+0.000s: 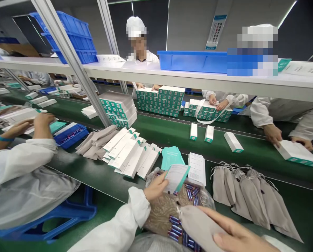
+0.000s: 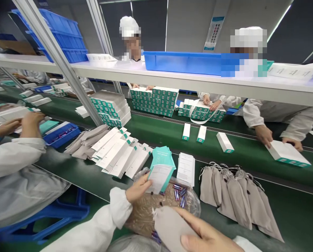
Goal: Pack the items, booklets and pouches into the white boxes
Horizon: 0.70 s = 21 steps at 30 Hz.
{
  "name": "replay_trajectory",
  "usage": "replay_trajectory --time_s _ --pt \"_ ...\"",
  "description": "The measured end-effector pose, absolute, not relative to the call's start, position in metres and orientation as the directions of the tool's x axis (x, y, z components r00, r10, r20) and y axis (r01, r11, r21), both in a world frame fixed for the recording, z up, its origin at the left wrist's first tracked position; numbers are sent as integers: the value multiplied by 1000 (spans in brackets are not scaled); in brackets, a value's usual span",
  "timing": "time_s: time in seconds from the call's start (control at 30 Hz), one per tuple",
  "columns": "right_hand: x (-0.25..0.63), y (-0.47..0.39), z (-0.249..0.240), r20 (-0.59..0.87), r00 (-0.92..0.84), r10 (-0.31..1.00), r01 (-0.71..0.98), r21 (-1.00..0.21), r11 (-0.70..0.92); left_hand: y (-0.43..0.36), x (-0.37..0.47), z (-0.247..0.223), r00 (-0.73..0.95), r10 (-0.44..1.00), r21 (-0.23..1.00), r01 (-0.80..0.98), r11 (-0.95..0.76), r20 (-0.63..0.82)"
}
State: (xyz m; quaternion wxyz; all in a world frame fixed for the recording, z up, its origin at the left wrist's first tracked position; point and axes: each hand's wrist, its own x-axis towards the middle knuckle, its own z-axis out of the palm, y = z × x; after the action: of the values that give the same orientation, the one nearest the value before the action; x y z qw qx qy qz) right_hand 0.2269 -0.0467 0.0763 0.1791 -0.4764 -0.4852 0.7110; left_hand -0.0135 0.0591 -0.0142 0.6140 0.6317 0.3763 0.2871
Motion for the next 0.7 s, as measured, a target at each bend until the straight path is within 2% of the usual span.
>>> replay_trajectory --time_s 0.07,0.17,0.3,0.43,0.53,0.63,0.7 --pt "230 -42 83 -465 -620 633 260 -882 -394 73 -21 -5 580 808 992 120 41 -104" --pt "228 -35 85 -413 -663 624 261 -909 -325 77 -22 6 666 734 991 96 92 -133" --pt "224 -29 82 -444 -492 749 193 -894 -403 60 -14 4 713 670 969 52 243 -206" --pt "215 -31 70 -427 -235 873 68 -903 -424 35 -5 -9 597 743 914 -40 403 -302" --pt "202 -34 56 -401 -88 912 37 -916 -399 16 3 -11 549 749 850 -125 512 -371" --pt "192 -36 51 -474 -72 878 -140 -866 -479 6 10 -9 518 754 789 -219 574 -404" --pt "192 -37 57 -508 -159 846 -258 -806 -533 10 11 -10 461 814 869 -162 468 -353"
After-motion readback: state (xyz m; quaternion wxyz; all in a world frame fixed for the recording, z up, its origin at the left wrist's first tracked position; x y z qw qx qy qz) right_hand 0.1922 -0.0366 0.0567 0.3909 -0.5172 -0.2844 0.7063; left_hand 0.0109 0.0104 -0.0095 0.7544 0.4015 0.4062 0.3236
